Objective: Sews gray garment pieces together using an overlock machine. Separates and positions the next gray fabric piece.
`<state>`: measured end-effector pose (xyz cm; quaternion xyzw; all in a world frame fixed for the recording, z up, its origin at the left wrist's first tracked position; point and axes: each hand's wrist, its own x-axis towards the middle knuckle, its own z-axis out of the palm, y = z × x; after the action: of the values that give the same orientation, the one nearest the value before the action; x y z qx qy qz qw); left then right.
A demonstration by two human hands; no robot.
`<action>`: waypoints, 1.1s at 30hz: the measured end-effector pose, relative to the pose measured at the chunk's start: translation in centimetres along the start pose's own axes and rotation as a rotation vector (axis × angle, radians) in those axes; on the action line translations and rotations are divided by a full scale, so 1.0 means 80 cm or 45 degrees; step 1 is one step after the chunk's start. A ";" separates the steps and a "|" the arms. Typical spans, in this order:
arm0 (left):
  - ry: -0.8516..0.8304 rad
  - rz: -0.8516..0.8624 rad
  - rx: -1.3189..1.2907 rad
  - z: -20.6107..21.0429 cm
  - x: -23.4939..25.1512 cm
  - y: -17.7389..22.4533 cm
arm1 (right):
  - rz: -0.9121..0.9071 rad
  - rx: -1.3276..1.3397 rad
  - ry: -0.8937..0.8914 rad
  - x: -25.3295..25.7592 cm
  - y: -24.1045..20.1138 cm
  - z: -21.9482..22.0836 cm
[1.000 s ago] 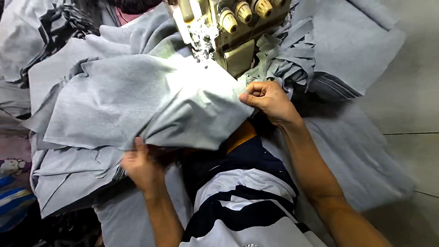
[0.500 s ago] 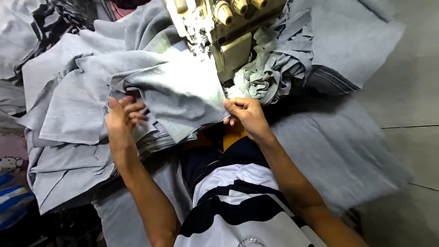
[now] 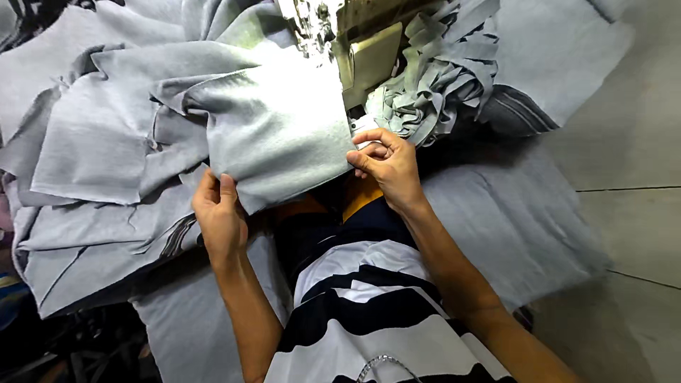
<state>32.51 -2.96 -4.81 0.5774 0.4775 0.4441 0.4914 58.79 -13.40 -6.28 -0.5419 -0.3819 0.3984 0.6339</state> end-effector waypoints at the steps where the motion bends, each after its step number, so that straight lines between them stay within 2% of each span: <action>1: -0.011 -0.041 -0.051 0.002 -0.004 0.000 | -0.047 -0.010 0.006 -0.003 0.002 0.003; 5: -0.075 -0.137 -0.117 0.004 -0.012 -0.007 | -0.211 -0.105 0.108 -0.002 0.014 0.008; 9: -0.144 -0.211 -0.217 -0.001 -0.012 -0.004 | -0.246 -0.125 0.144 0.004 0.020 0.008; 16: -0.146 -0.278 -0.341 0.013 0.000 0.000 | -0.321 -0.081 0.210 0.016 0.026 0.004; 20: -0.135 -0.240 -0.327 0.016 0.029 0.007 | -0.416 -0.087 0.194 0.051 0.015 0.013; 25: -0.148 -0.225 -0.388 0.011 0.094 0.017 | -0.434 -0.227 0.245 0.095 -0.006 0.034; 28: -0.172 -0.215 -0.677 0.017 0.140 0.025 | -0.457 -0.356 0.283 0.113 -0.013 0.039; 30: -0.365 -0.121 -0.976 0.018 0.173 0.025 | -0.407 -0.398 0.246 0.102 -0.019 0.037; 33: -0.403 -0.083 -1.201 0.021 0.206 0.032 | -0.362 -0.332 0.203 0.089 -0.012 0.033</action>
<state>36.89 12.94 -1.75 0.3373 0.1618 0.5030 0.7792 59.22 -5.93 -4.66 -0.5900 -0.4514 0.2079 0.6363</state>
